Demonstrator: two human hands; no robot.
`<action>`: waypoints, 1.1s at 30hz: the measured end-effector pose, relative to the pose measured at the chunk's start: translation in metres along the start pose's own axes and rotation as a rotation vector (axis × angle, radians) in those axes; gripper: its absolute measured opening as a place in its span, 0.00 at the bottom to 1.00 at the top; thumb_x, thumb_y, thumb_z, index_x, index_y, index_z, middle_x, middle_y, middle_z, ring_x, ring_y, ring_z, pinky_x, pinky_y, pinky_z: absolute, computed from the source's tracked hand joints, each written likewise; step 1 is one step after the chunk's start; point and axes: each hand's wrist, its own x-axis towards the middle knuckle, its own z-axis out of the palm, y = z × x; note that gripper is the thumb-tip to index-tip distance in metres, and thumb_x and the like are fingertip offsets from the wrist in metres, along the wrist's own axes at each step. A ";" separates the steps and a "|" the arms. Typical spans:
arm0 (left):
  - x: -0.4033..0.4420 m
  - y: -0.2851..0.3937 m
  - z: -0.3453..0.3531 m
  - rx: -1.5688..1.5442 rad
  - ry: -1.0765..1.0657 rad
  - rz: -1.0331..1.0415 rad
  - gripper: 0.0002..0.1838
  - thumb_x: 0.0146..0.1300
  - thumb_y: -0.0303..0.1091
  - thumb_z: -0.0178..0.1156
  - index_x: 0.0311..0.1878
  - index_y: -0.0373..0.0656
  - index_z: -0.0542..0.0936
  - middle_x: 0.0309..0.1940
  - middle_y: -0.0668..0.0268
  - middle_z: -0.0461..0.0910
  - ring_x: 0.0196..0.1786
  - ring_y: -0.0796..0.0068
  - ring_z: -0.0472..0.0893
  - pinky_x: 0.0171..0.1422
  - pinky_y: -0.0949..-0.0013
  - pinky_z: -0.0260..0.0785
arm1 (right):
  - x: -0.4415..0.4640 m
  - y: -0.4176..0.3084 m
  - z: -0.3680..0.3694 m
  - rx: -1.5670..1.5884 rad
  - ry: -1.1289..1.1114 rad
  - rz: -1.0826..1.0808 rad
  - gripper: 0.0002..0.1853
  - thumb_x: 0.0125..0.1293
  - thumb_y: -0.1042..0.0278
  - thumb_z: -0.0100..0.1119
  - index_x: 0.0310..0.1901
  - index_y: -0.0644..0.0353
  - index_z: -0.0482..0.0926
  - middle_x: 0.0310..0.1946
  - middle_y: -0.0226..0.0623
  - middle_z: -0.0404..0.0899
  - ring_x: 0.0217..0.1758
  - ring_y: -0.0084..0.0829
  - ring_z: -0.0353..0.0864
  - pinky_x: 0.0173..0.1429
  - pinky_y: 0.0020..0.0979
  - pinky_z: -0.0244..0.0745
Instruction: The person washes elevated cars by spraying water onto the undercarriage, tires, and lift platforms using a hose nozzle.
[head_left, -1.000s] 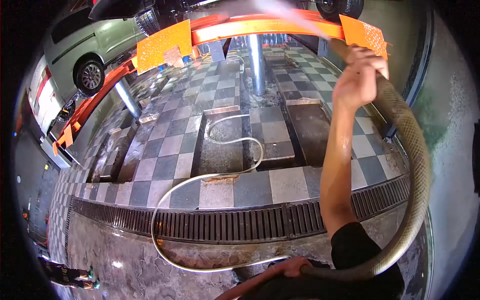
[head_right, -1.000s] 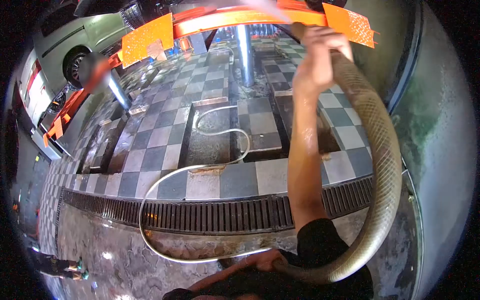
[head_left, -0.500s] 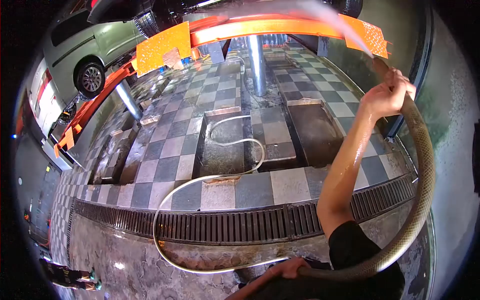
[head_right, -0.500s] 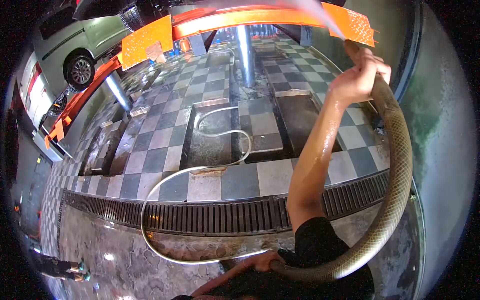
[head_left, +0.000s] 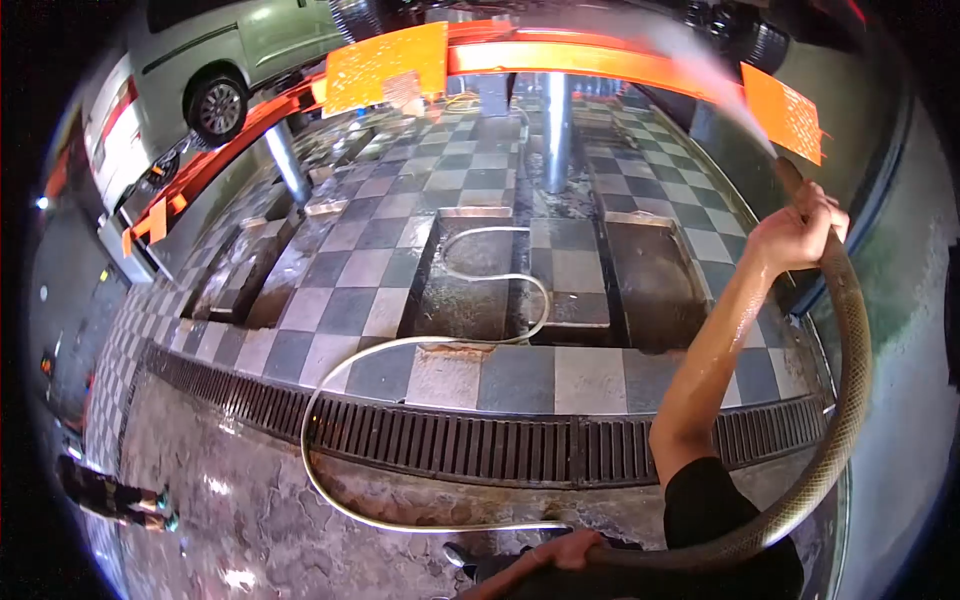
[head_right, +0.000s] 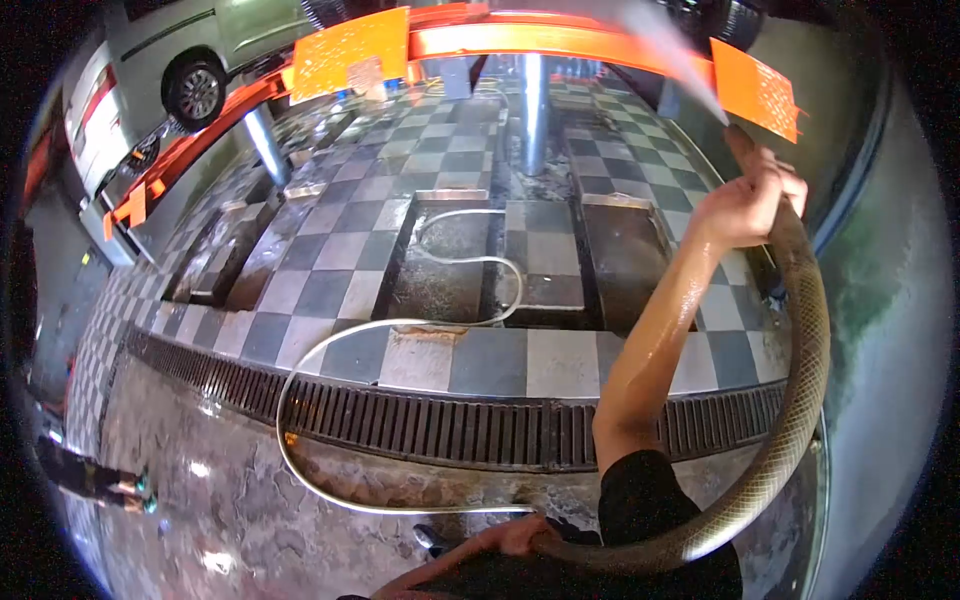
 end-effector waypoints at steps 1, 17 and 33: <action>-0.006 -0.001 -0.001 0.003 0.018 -0.002 0.19 0.37 0.31 0.56 0.37 0.35 0.80 0.32 0.52 0.81 0.38 0.55 0.80 0.44 0.61 0.70 | -0.013 0.005 0.012 0.034 -0.070 0.000 0.07 0.52 0.83 0.44 0.20 0.64 0.65 0.21 0.38 0.70 0.32 0.32 0.73 0.48 0.37 0.71; -0.212 0.024 -0.087 -0.067 0.129 -0.090 0.24 0.36 0.32 0.58 0.43 0.35 0.78 0.35 0.50 0.80 0.43 0.54 0.79 0.48 0.60 0.69 | -0.208 -0.117 0.304 0.450 -0.362 0.063 0.09 0.52 0.83 0.47 0.19 0.60 0.63 0.17 0.35 0.64 0.28 0.29 0.65 0.48 0.41 0.64; -0.420 0.048 -0.174 -0.175 0.268 -0.227 0.25 0.40 0.30 0.63 0.48 0.43 0.77 0.46 0.58 0.77 0.54 0.59 0.72 0.61 0.60 0.61 | -0.364 -0.172 0.423 0.447 -0.302 0.067 0.04 0.51 0.83 0.46 0.24 0.65 0.70 0.23 0.41 0.73 0.32 0.35 0.73 0.50 0.43 0.68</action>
